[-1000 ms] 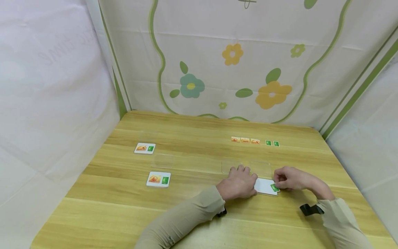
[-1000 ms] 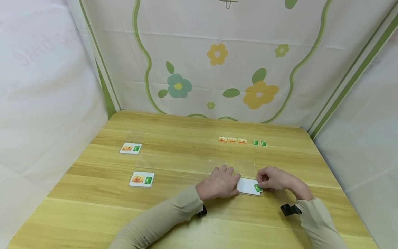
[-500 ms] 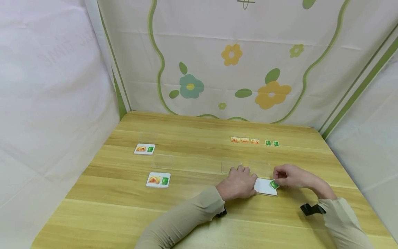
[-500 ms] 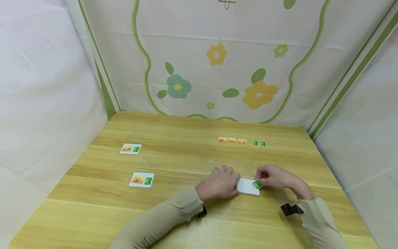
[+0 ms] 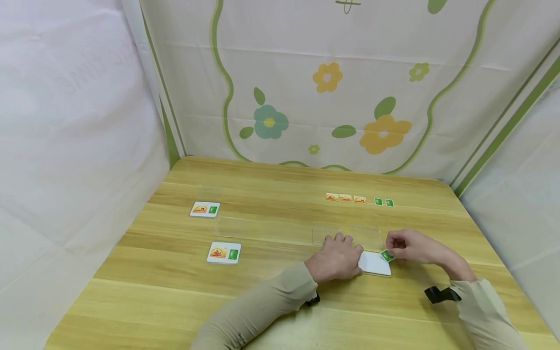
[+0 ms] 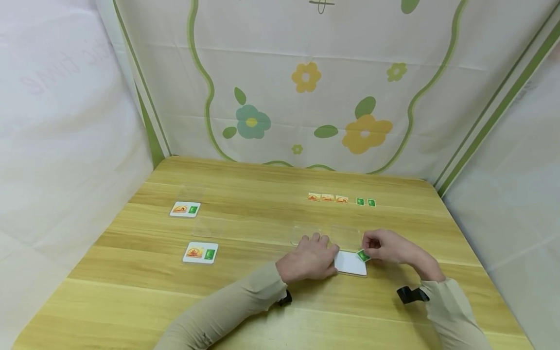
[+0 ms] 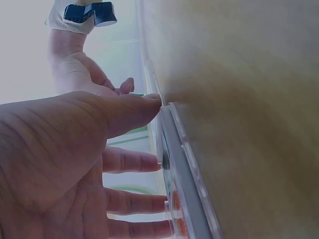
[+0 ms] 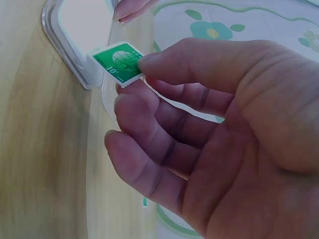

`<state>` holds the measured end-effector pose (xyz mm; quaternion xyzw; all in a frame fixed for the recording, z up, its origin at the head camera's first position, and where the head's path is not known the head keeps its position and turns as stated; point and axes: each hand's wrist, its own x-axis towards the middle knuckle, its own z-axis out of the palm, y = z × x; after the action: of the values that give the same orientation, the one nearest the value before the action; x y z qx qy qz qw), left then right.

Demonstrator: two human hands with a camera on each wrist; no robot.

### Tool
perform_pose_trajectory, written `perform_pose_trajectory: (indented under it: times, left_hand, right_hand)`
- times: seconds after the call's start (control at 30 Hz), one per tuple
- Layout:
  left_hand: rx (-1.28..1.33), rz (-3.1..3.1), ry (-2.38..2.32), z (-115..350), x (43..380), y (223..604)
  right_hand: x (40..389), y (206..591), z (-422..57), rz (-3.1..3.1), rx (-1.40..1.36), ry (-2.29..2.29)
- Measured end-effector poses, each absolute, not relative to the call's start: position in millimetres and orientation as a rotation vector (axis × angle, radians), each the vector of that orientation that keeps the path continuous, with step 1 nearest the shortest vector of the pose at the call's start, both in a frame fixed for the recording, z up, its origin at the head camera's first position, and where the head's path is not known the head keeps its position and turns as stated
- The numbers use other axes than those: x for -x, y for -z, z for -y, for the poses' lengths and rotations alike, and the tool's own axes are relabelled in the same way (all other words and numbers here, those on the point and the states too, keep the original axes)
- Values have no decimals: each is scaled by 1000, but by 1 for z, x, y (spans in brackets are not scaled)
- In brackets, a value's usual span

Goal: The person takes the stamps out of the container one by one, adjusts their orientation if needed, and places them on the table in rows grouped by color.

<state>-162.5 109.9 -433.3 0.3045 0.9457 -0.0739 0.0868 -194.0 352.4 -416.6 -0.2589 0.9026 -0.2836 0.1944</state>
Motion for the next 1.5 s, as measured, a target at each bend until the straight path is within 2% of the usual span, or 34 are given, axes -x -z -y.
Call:
perform_pose_trajectory:
  times: [1.0, 1.5]
  left_hand:
    - [-883, -2808, 220, -111, 163, 434]
    - [-884, -2825, 227, -112, 163, 436]
  right_hand:
    - [205, 412, -364, -2555, 704, 923]
    - [217, 416, -374, -2619, 596, 882]
